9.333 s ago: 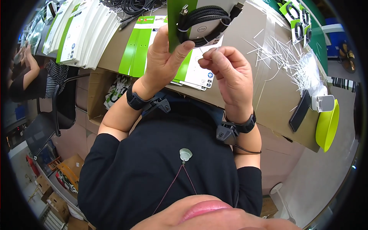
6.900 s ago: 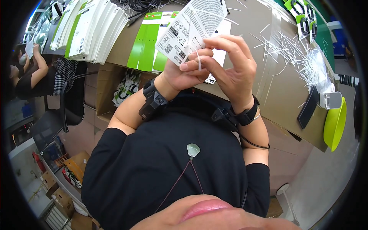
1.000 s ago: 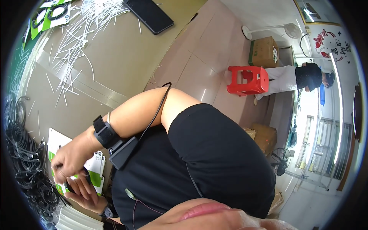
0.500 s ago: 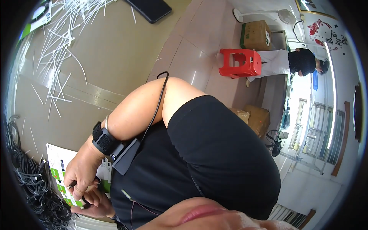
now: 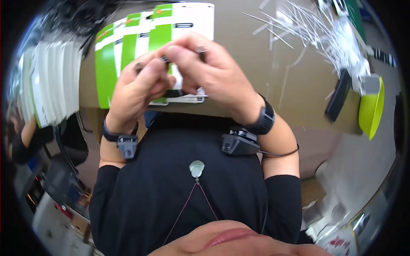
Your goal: The person secures USB cables to cardboard packaging by hand using plastic ties. They repeatedly pick up a cable and a card, thread a tie through the holes to fasten the cable, and then set the completed unit aside.
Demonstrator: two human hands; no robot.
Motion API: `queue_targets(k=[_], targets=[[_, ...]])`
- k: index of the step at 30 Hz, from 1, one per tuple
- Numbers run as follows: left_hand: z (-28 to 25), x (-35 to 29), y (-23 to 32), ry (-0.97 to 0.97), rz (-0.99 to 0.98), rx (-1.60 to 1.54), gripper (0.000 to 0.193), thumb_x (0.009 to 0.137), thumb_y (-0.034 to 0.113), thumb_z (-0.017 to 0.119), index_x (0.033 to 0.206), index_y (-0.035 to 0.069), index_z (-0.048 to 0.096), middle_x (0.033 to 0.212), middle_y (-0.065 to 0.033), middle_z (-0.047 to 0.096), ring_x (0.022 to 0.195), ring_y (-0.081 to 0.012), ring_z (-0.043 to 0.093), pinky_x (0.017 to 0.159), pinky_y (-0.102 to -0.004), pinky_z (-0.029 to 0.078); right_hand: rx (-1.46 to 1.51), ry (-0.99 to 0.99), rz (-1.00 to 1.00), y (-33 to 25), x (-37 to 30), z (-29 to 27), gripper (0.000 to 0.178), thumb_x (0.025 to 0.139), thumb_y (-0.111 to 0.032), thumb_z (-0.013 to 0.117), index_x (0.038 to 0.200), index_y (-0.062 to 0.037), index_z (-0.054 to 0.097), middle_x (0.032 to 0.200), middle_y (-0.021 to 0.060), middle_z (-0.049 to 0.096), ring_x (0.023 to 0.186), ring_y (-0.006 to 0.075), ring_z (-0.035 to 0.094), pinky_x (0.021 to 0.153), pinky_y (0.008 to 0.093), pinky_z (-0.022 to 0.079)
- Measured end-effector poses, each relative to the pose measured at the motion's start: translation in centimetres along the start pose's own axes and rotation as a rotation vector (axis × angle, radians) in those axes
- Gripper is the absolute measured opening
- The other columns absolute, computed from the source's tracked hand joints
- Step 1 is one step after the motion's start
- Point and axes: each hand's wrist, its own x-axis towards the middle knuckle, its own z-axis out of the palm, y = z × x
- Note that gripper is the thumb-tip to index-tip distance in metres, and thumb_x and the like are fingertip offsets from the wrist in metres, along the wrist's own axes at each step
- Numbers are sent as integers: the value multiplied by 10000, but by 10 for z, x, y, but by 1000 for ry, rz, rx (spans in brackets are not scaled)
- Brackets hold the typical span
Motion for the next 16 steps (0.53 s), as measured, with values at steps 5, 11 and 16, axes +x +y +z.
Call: queue_targets(k=[5,11,16], targets=[[0,11,-6,93,278,419,263,965,238,484,1002,2,594,628,-13,491,518,-83,436,503,-207,351,227,227,3,-1,-19,-1,301,934,-176,538,1161,20,506,921,65,600,834,131,595,756,274,491],[5,35,-7,351,584,1032,223,937,236,526,950,41,634,801,-104,619,679,-190,584,606,-313,444,-17,392,-108,-15,-44,-14,391,931,-131,527,1272,36,434,1172,132,529,1103,220,530,943,367,447],[12,38,-23,421,569,1451,197,925,204,547,1029,67,642,1029,-130,642,904,-188,615,804,-316,442,222,440,54,-18,-51,-29,479,908,-127,554,1324,30,375,1254,127,492,1234,313,437,1013,429,398]])
